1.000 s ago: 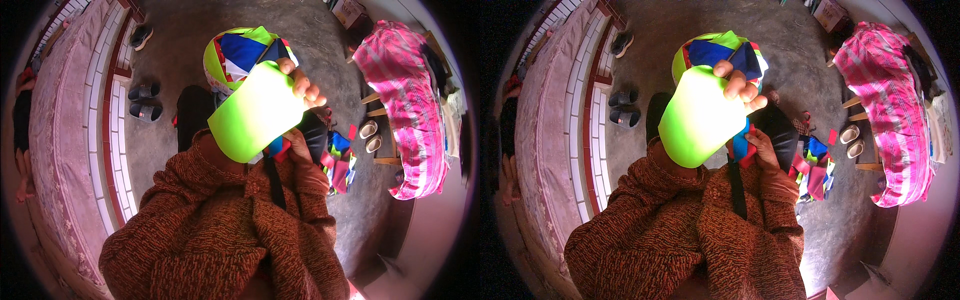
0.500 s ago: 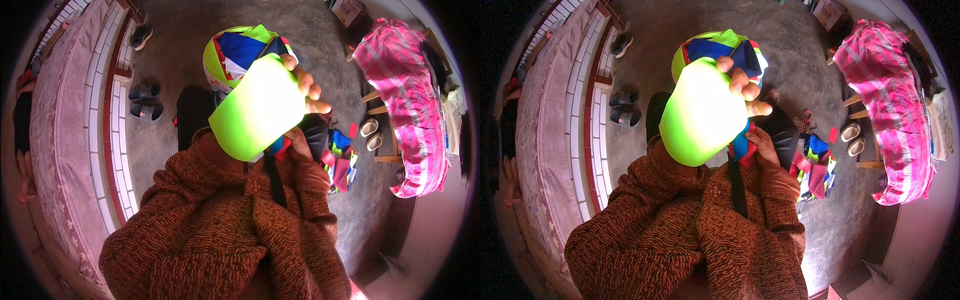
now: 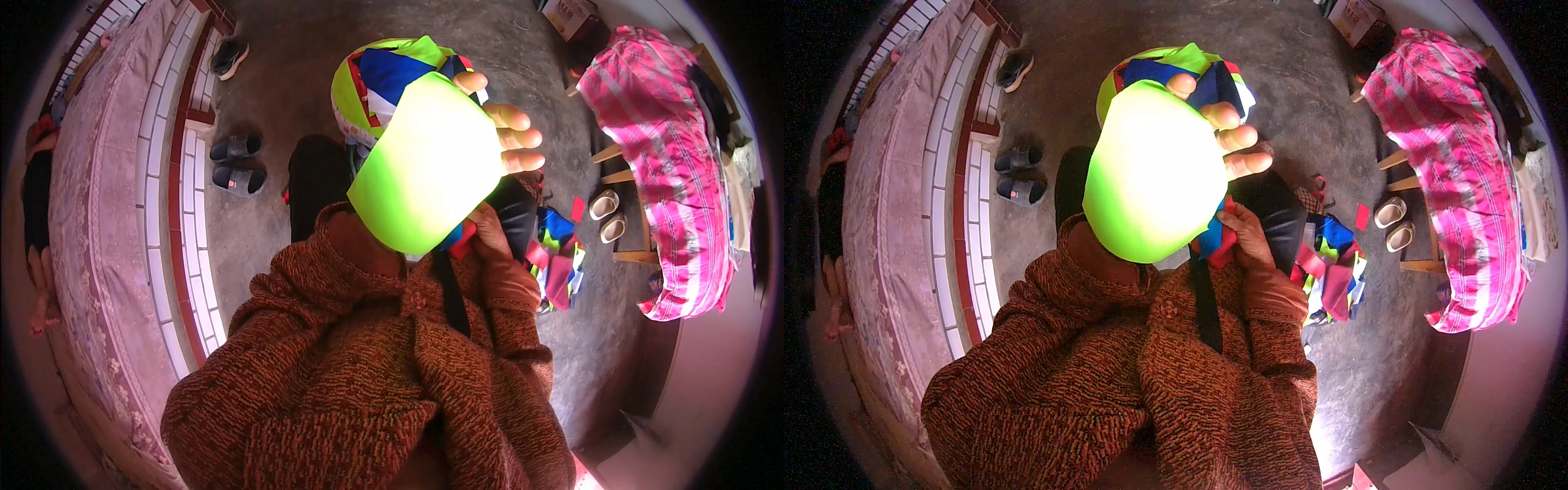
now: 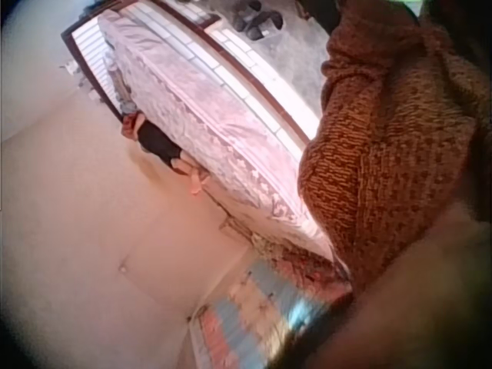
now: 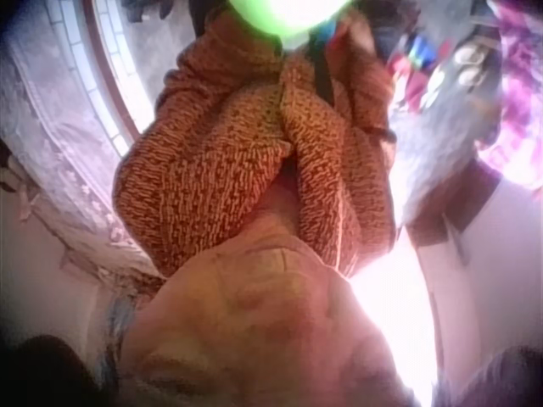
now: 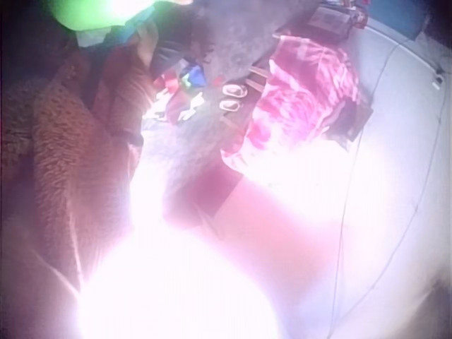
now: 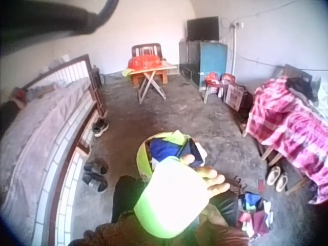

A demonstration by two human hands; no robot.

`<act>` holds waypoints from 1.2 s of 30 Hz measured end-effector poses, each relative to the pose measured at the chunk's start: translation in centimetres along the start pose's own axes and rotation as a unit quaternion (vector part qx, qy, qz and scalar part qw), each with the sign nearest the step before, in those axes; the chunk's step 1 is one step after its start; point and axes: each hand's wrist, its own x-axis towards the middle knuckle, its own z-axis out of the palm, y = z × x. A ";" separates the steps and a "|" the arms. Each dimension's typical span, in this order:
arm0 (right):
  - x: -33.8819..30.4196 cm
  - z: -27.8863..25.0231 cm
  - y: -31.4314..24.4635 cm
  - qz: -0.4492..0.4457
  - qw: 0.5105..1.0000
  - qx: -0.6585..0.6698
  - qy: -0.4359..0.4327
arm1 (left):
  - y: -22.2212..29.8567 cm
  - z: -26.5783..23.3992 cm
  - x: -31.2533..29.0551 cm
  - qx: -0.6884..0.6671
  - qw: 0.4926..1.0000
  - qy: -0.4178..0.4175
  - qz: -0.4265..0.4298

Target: The person arranges various colorful pieces of fabric on a small stool. They pick up individual pieces, fold them, and place them into a growing pile, occasionally adjusting the stack to keep it neat.

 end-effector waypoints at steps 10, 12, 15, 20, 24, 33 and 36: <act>-0.1 0.3 -0.2 -0.002 1.000 -0.004 0.005 | 0.3 0.2 0.0 -0.048 0.999 0.003 -0.022; -0.1 0.4 -0.2 0.001 1.000 0.003 -0.002 | 0.3 0.5 -0.3 -0.027 0.999 0.022 -0.015; 0.1 0.2 0.0 0.007 1.000 0.010 0.005 | 0.5 0.5 -0.4 -0.004 0.999 0.040 -0.011; 0.2 -0.1 0.2 0.010 1.000 0.005 0.017 | 0.4 1.0 -0.6 0.019 0.996 0.084 0.001; 0.7 -1.0 1.0 0.006 1.000 0.002 0.006 | 0.9 0.4 -0.5 0.054 0.998 0.038 -0.013; -0.1 1.0 -0.5 0.013 0.999 0.041 -0.013 | 0.9 0.9 -1.2 0.081 0.986 0.145 0.014; -0.1 0.5 -0.2 0.025 0.999 0.038 -0.012 | 1.2 1.4 -1.4 0.076 0.986 0.147 -0.006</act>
